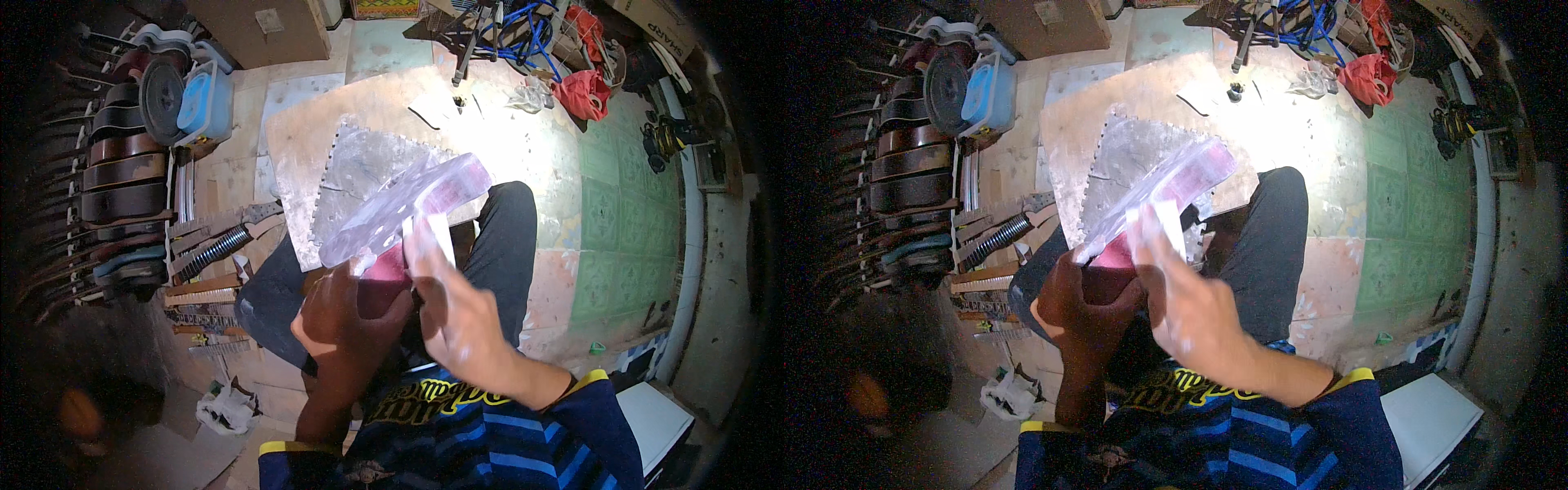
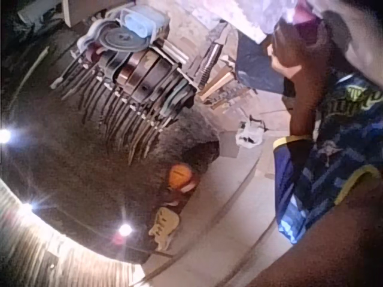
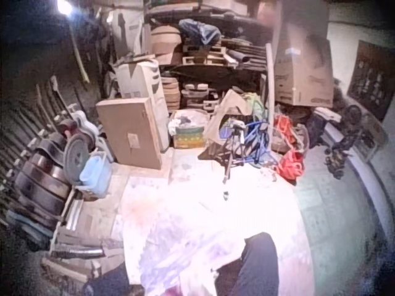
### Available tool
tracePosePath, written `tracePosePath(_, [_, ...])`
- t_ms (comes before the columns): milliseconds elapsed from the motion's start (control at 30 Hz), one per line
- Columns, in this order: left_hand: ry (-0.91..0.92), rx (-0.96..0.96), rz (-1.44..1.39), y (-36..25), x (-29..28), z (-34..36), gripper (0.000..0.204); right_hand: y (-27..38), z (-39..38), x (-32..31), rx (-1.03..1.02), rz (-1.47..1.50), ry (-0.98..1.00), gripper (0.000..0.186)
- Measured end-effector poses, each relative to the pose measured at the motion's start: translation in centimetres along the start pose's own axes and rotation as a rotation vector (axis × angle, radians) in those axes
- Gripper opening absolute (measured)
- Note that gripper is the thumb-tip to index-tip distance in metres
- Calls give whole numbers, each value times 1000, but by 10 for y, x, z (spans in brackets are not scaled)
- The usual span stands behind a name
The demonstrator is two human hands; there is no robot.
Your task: The person sands the edges and surface of a pink guitar body with a small piece of sandpaper.
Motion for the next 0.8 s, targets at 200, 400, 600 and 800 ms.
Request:
tracePosePath(200, [-28, -20, 11, -2, -3, -3, 54, -26, 19, -9, -130, 20, -48, 71])
tracePosePath(400, [-102, 129, 27, -12, -5, 4, 53, -33, 24, -13, -188, 81, -57, 70])
tracePosePath(600, [11, 6, -11, -11, -10, 5, 50, -31, 14, -2, -8, 487, -11, 67])
tracePosePath(800, [-1, 91, -38, -10, -15, 8, 56, -84, 56, -7, -201, 484, 38, 73])
Point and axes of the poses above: each hand's wrist, its own z-axis towards the middle knuckle, its own x-axis out of the palm, y = z × x, the point moved 5 cm from there along z, towards the middle knuckle, and after that the axes turned 14 degrees about y, right-handed, at the moved point
